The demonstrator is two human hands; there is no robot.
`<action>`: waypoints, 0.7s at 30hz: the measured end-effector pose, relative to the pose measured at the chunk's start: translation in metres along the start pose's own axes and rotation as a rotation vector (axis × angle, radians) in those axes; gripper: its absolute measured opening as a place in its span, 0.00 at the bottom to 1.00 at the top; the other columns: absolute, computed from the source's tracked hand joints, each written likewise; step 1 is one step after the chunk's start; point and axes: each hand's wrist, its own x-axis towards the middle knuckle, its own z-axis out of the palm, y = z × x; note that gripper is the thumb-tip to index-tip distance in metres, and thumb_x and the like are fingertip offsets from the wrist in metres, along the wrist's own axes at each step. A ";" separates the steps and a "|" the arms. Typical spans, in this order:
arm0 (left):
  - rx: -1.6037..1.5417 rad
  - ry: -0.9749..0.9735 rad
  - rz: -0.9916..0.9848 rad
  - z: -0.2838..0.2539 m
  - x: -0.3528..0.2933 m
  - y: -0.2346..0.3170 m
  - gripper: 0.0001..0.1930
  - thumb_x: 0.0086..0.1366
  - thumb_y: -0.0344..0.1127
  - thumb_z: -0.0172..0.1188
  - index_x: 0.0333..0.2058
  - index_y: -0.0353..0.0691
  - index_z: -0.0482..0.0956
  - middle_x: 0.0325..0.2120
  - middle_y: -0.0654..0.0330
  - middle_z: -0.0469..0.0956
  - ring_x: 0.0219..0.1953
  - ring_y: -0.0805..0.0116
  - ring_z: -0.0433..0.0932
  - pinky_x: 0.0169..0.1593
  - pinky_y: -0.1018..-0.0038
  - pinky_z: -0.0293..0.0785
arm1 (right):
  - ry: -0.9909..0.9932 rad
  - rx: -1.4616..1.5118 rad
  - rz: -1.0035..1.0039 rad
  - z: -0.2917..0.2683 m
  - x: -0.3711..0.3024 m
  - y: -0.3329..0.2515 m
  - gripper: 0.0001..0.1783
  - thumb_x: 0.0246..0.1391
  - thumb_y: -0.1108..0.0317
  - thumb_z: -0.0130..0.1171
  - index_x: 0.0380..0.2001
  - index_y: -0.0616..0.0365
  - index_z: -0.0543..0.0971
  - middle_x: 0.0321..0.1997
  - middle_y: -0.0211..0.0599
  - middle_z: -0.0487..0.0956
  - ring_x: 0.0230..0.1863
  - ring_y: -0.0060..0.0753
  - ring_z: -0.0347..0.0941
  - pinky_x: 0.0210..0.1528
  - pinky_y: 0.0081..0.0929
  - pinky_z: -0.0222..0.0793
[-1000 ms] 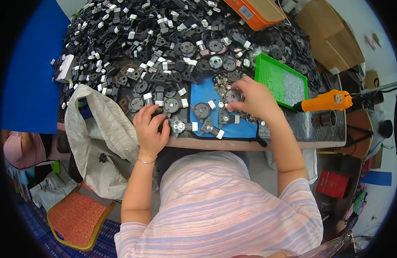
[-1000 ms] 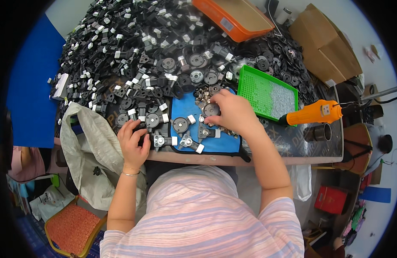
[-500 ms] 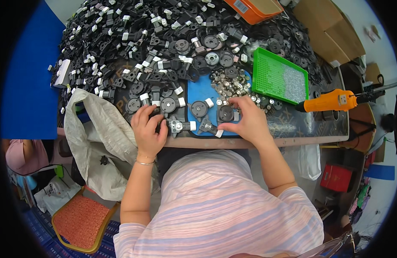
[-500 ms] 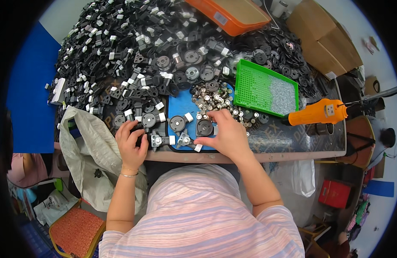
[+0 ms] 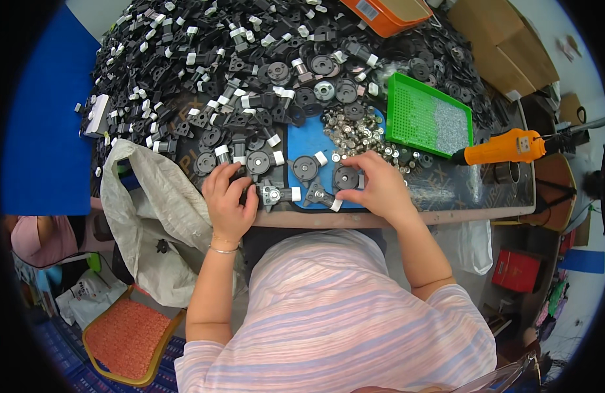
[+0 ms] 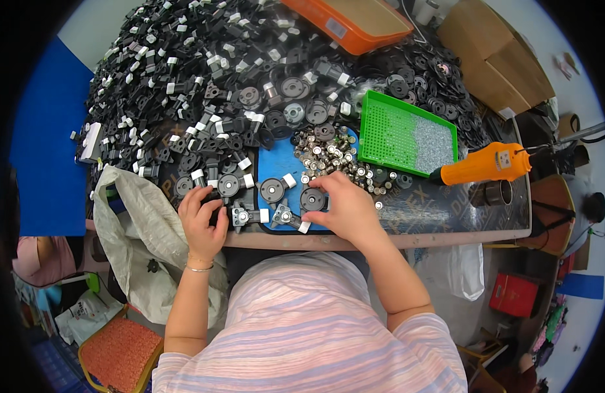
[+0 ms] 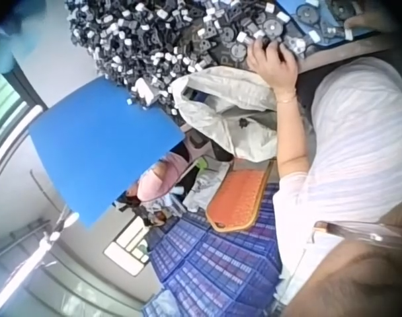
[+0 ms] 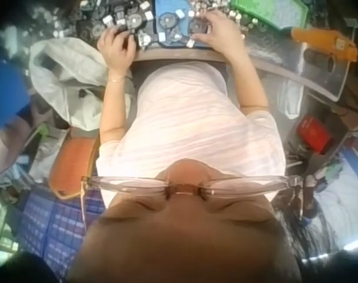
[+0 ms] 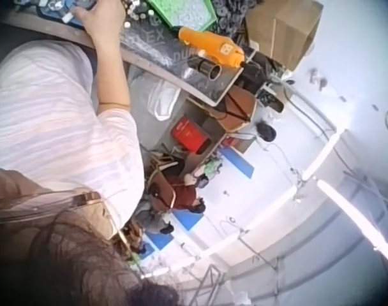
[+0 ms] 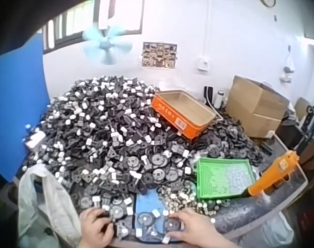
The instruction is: Manually assembling small plastic and metal components using an electric screwdriver at a factory workbench.
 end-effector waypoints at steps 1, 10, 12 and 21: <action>0.002 -0.003 -0.003 0.000 0.000 0.000 0.07 0.48 0.31 0.62 0.29 0.41 0.78 0.44 0.57 0.75 0.51 0.53 0.69 0.53 0.61 0.61 | 0.029 -0.024 0.003 0.002 0.000 -0.001 0.32 0.30 0.60 0.76 0.44 0.52 0.78 0.36 0.32 0.74 0.25 0.28 0.69 0.31 0.26 0.68; -0.002 -0.002 0.002 0.001 0.002 0.000 0.07 0.48 0.31 0.61 0.29 0.41 0.79 0.44 0.56 0.75 0.51 0.53 0.69 0.52 0.61 0.61 | 0.054 0.078 0.022 0.000 -0.001 0.000 0.30 0.29 0.58 0.76 0.41 0.52 0.79 0.39 0.30 0.73 0.24 0.25 0.68 0.29 0.22 0.67; -0.001 0.002 0.001 0.000 0.002 0.000 0.07 0.48 0.31 0.61 0.29 0.40 0.79 0.44 0.56 0.75 0.51 0.53 0.69 0.52 0.61 0.61 | 0.054 0.063 -0.009 0.000 0.001 0.003 0.29 0.30 0.58 0.76 0.40 0.52 0.80 0.39 0.30 0.73 0.24 0.24 0.67 0.28 0.21 0.67; 0.000 0.010 0.001 -0.001 0.000 0.001 0.07 0.48 0.31 0.61 0.29 0.40 0.79 0.43 0.56 0.75 0.51 0.53 0.69 0.52 0.61 0.61 | 0.166 -0.281 0.157 -0.034 0.075 0.005 0.24 0.44 0.53 0.66 0.41 0.58 0.79 0.40 0.44 0.79 0.41 0.46 0.76 0.42 0.37 0.72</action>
